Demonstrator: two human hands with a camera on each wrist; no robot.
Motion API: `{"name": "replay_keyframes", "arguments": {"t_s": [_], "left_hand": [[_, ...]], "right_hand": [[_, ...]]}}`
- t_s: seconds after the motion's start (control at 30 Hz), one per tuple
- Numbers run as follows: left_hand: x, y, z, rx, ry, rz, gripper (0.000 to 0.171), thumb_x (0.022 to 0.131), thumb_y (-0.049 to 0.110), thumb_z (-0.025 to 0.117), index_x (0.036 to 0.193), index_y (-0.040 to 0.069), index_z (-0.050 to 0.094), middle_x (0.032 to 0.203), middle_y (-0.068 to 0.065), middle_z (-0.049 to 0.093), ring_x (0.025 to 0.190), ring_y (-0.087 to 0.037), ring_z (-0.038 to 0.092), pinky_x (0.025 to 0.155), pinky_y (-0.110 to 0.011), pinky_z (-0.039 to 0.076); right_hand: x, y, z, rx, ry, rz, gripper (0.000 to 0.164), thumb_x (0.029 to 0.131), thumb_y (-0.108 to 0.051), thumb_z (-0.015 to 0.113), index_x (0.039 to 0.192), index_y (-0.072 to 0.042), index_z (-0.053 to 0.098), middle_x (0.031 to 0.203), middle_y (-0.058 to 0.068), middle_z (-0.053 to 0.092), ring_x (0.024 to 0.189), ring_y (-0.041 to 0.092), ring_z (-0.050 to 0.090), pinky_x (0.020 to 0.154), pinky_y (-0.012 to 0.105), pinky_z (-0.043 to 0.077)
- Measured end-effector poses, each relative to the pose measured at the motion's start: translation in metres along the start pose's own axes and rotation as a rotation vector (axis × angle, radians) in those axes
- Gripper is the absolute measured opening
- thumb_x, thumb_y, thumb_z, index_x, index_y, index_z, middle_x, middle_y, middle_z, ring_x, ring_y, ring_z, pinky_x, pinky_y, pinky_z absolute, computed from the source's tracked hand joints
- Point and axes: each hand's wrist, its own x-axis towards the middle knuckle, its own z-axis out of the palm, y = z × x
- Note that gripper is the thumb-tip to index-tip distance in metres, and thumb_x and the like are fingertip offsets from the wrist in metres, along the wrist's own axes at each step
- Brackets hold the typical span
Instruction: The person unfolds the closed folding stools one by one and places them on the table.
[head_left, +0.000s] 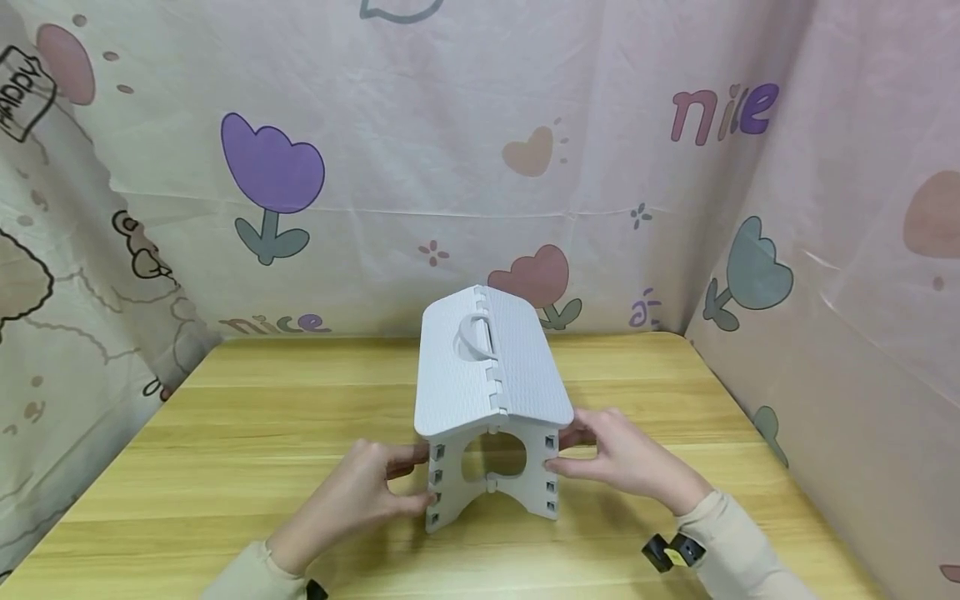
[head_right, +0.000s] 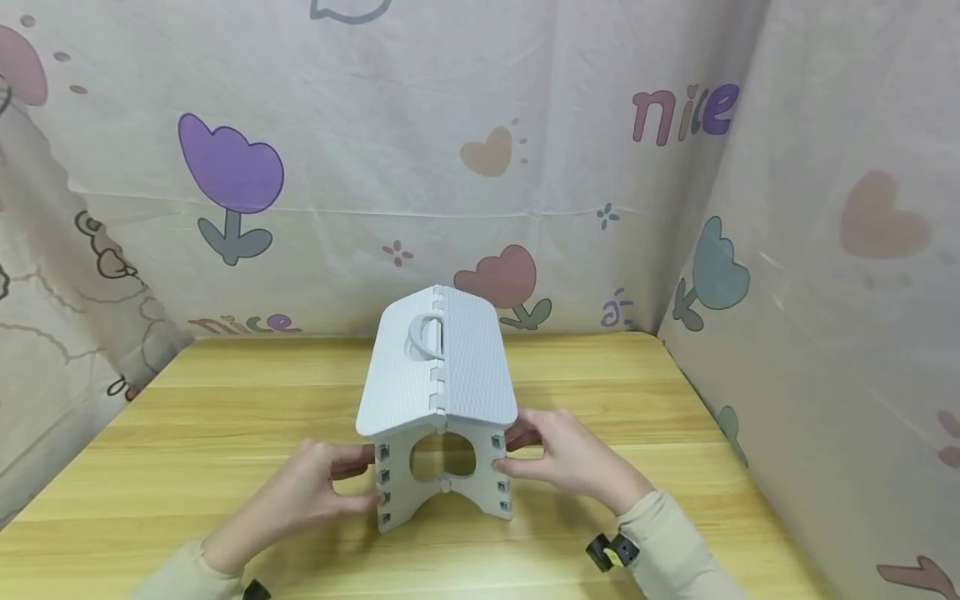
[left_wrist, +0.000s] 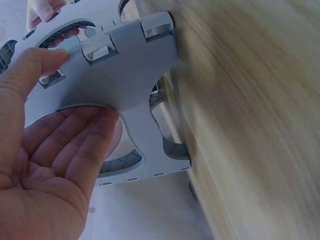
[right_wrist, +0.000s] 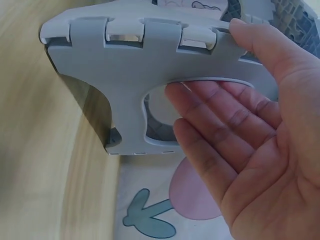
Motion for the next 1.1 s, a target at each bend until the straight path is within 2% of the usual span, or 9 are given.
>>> {"name": "replay_keyframes", "arguments": {"t_s": [0.1, 0.2, 0.33, 0.43, 0.5, 0.6, 0.73, 0.93, 1.1], "left_hand": [[-0.002, -0.002, -0.002, 0.027, 0.008, 0.044, 0.037, 0.089, 0.017, 0.086, 0.123, 0.006, 0.077, 0.124, -0.013, 0.080, 0.114, -0.038, 0.078, 0.093, -0.038, 0.066], [-0.005, -0.003, -0.011, 0.071, 0.053, 0.076, 0.039, 0.091, 0.010, 0.082, 0.129, 0.004, 0.074, 0.129, -0.014, 0.078, 0.117, -0.038, 0.077, 0.095, -0.042, 0.065], [-0.003, 0.004, -0.035, 0.104, 0.178, 0.018, 0.043, 0.097, 0.007, 0.074, 0.139, 0.001, 0.068, 0.140, -0.020, 0.071, 0.121, -0.044, 0.073, 0.100, -0.049, 0.062], [0.005, 0.014, -0.051, 0.122, 0.278, -0.009, 0.049, 0.102, 0.014, 0.071, 0.150, 0.004, 0.060, 0.152, -0.021, 0.062, 0.129, -0.048, 0.068, 0.107, -0.056, 0.056], [0.013, 0.020, -0.059, 0.161, 0.304, -0.024, 0.060, 0.104, 0.025, 0.070, 0.158, 0.008, 0.052, 0.162, -0.018, 0.053, 0.141, -0.047, 0.059, 0.115, -0.063, 0.049], [0.026, 0.027, -0.064, 0.220, 0.272, -0.066, 0.077, 0.105, 0.044, 0.067, 0.169, 0.014, 0.034, 0.175, -0.010, 0.035, 0.159, -0.041, 0.039, 0.126, -0.069, 0.035], [0.049, 0.034, -0.062, 0.235, 0.189, -0.111, 0.091, 0.104, 0.061, 0.058, 0.173, 0.016, 0.017, 0.181, -0.002, 0.014, 0.168, -0.032, 0.019, 0.133, -0.066, 0.021], [0.084, 0.036, -0.055, 0.225, 0.129, -0.102, 0.109, 0.098, 0.071, 0.060, 0.173, 0.010, 0.011, 0.182, -0.004, 0.004, 0.170, -0.029, 0.009, 0.137, -0.058, 0.017], [0.100, 0.035, -0.052, 0.255, 0.065, -0.093, 0.116, 0.095, 0.074, 0.061, 0.172, 0.006, 0.008, 0.182, -0.008, 0.001, 0.170, -0.027, 0.005, 0.139, -0.052, 0.013]], "right_hand": [[-0.002, -0.003, -0.006, -0.033, -0.011, 0.021, 0.058, 0.095, -0.039, 0.082, 0.141, -0.007, 0.065, 0.123, 0.004, 0.080, 0.109, 0.016, 0.078, 0.102, 0.044, 0.064], [-0.005, -0.005, -0.017, -0.069, 0.006, 0.025, 0.052, 0.098, -0.039, 0.079, 0.140, -0.012, 0.065, 0.125, -0.002, 0.078, 0.112, 0.016, 0.076, 0.106, 0.044, 0.062], [-0.006, -0.008, -0.036, -0.112, 0.100, -0.029, 0.035, 0.107, -0.025, 0.068, 0.138, -0.008, 0.065, 0.128, 0.001, 0.077, 0.118, 0.020, 0.074, 0.108, 0.041, 0.060], [-0.002, -0.015, -0.047, -0.144, 0.185, -0.043, 0.036, 0.112, -0.021, 0.056, 0.144, -0.005, 0.060, 0.139, 0.009, 0.072, 0.128, 0.028, 0.071, 0.111, 0.047, 0.058], [0.004, -0.021, -0.050, -0.161, 0.227, -0.026, 0.040, 0.115, -0.025, 0.050, 0.150, -0.007, 0.055, 0.149, 0.012, 0.066, 0.136, 0.034, 0.065, 0.114, 0.054, 0.054], [0.017, -0.031, -0.051, -0.174, 0.255, -0.006, 0.048, 0.116, -0.031, 0.047, 0.160, -0.013, 0.045, 0.162, 0.012, 0.055, 0.148, 0.038, 0.054, 0.119, 0.064, 0.046], [0.039, -0.042, -0.045, -0.174, 0.232, 0.018, 0.060, 0.116, -0.039, 0.043, 0.170, -0.019, 0.028, 0.177, 0.007, 0.033, 0.163, 0.035, 0.033, 0.129, 0.067, 0.031], [0.072, -0.052, -0.033, -0.172, 0.173, 0.032, 0.071, 0.116, -0.051, 0.036, 0.173, -0.013, 0.016, 0.182, 0.001, 0.011, 0.170, 0.025, 0.007, 0.139, 0.054, 0.012], [0.088, -0.054, -0.027, -0.193, 0.111, 0.026, 0.072, 0.117, -0.049, 0.033, 0.172, -0.008, 0.013, 0.182, 0.005, 0.006, 0.170, 0.023, -0.001, 0.139, 0.050, 0.008]]}}
